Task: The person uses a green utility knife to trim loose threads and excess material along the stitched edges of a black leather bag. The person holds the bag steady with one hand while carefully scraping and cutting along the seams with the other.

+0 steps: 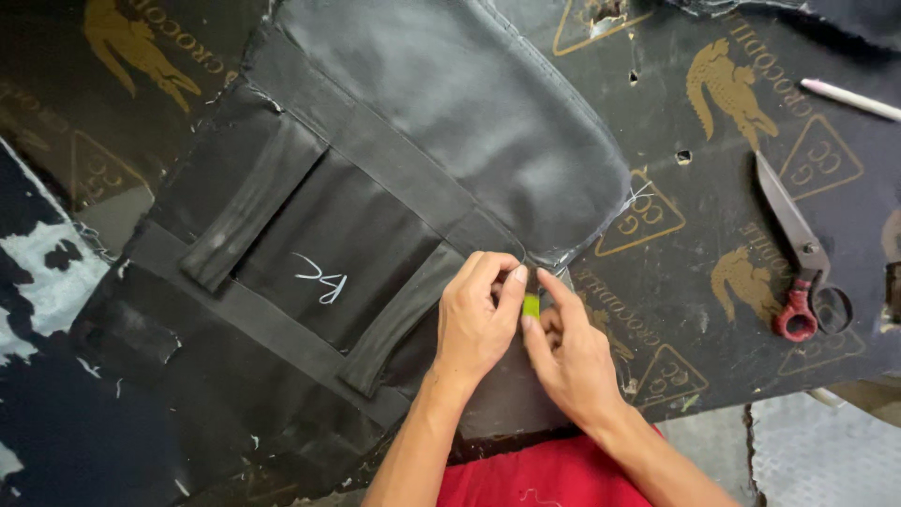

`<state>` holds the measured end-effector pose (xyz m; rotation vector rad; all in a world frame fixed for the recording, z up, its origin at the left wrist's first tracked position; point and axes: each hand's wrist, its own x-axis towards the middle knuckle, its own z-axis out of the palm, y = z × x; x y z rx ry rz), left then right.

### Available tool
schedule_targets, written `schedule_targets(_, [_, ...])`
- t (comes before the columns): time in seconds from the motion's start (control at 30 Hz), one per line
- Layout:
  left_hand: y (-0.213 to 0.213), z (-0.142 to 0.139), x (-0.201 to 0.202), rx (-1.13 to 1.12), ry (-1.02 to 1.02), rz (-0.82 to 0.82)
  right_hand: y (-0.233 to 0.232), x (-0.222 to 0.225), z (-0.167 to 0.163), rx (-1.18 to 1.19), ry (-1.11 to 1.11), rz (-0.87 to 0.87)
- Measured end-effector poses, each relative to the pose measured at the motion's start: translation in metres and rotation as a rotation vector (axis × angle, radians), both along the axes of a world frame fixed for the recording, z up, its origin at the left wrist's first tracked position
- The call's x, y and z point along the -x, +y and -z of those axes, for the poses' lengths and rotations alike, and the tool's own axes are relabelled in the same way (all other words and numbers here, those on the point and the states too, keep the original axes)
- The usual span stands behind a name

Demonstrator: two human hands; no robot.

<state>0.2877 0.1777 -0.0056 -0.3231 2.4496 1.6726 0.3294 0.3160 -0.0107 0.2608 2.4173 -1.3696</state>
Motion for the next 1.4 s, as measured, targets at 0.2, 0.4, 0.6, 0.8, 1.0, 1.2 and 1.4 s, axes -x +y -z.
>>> schedule_targets(0.2, [-0.003, 0.003, -0.003, -0.047, -0.001, -0.017, 0.003, 0.014, -0.001, 0.016, 0.083, 0.008])
schedule_targets(0.4, [-0.005, 0.004, -0.004, -0.078, -0.048, -0.030, 0.002, 0.020, -0.001, 0.016, 0.081, -0.033])
schedule_targets(0.6, [-0.007, 0.012, -0.006, -0.129, -0.051, -0.037, 0.005, 0.005, -0.006, -0.027, -0.056, -0.046])
schedule_targets(0.8, [-0.010, 0.017, -0.008, -0.287, -0.126, -0.081, 0.008, -0.003, -0.009, -0.014, -0.009, -0.149])
schedule_targets(1.0, [-0.011, 0.011, -0.007, -0.289, -0.180, -0.095, 0.007, -0.008, -0.028, -0.001, -0.029, -0.036])
schedule_targets(1.2, [-0.011, 0.008, -0.006, -0.227, -0.159, -0.080, -0.004, 0.024, -0.018, 0.018, 0.084, -0.006])
schedule_targets(1.4, [-0.009, 0.008, -0.008, -0.242, -0.117, -0.069, -0.008, 0.025, -0.009, -0.018, 0.078, 0.009])
